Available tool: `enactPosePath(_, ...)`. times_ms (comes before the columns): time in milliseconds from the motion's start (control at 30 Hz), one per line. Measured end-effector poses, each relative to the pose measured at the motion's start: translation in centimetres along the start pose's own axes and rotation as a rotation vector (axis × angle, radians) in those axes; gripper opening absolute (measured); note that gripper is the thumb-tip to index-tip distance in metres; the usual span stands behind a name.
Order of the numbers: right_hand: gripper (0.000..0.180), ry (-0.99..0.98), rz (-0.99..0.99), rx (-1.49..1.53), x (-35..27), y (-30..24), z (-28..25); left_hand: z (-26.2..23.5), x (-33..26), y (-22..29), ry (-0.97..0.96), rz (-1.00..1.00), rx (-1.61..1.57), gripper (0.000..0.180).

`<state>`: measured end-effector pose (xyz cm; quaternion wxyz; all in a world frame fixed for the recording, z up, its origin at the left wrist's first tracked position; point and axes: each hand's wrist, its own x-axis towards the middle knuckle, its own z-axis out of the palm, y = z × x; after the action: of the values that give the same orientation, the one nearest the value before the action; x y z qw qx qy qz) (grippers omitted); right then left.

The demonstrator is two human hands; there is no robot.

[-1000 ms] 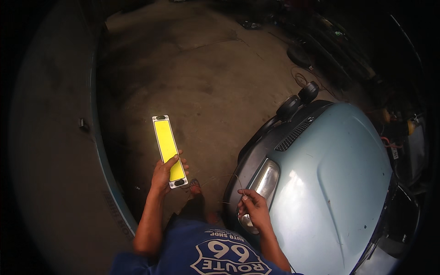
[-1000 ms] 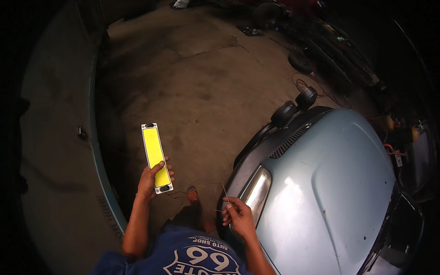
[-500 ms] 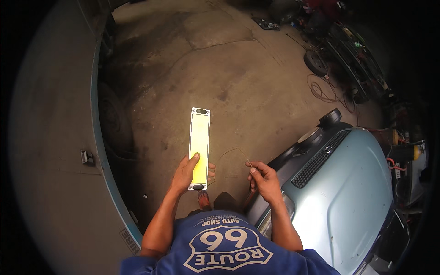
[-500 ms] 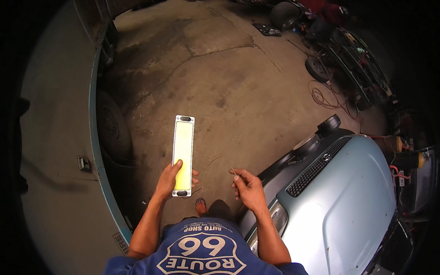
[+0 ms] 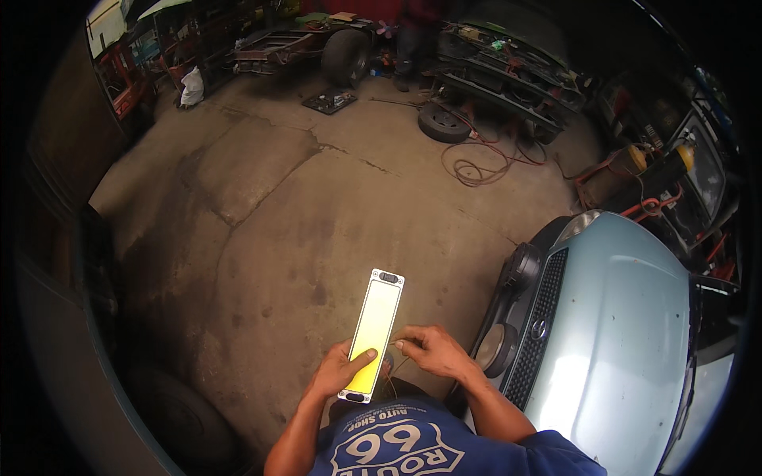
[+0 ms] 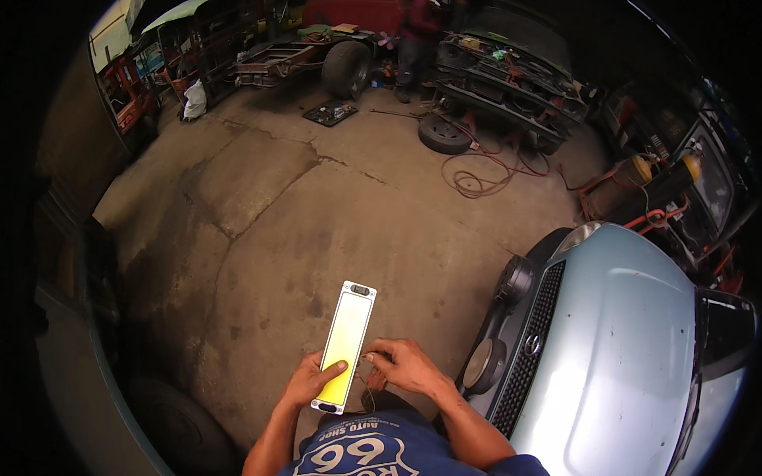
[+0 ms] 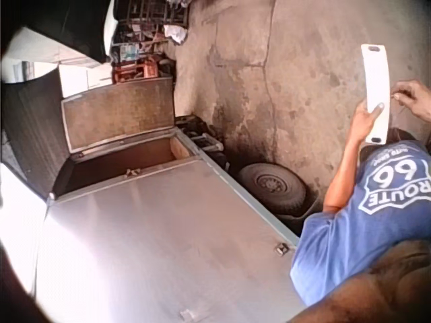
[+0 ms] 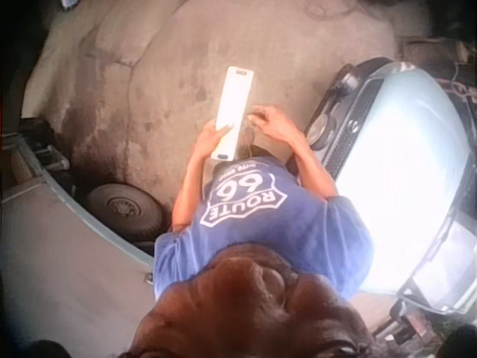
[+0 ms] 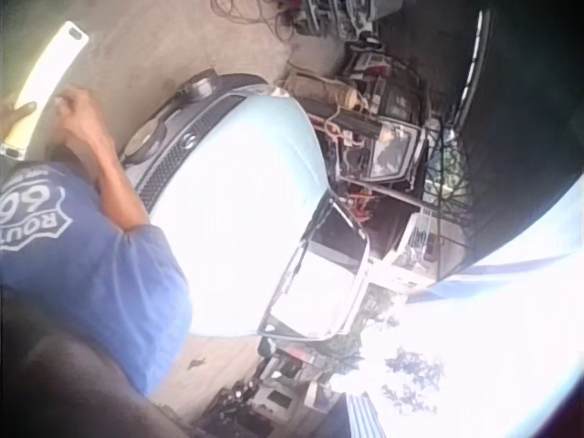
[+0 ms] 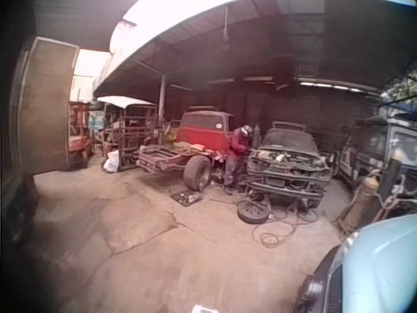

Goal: The person removes an LED light fixture from the ceiling using a screwdriver, then carries it to a car with an open hood. They connect the light's wires to the car battery terminals to test it, and the light turns on. The person repeats the connection process several times.

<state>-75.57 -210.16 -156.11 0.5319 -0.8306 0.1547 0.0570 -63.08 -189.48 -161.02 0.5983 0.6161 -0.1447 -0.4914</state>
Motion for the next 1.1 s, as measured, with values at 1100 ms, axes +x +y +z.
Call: enactPosePath(1100, 0.024, 1.192, -0.391, 0.931, 55.5, 19.1, -70.7, -2.0, 109.1, 59.5, -0.225, 0.069, -0.009, 0.044)
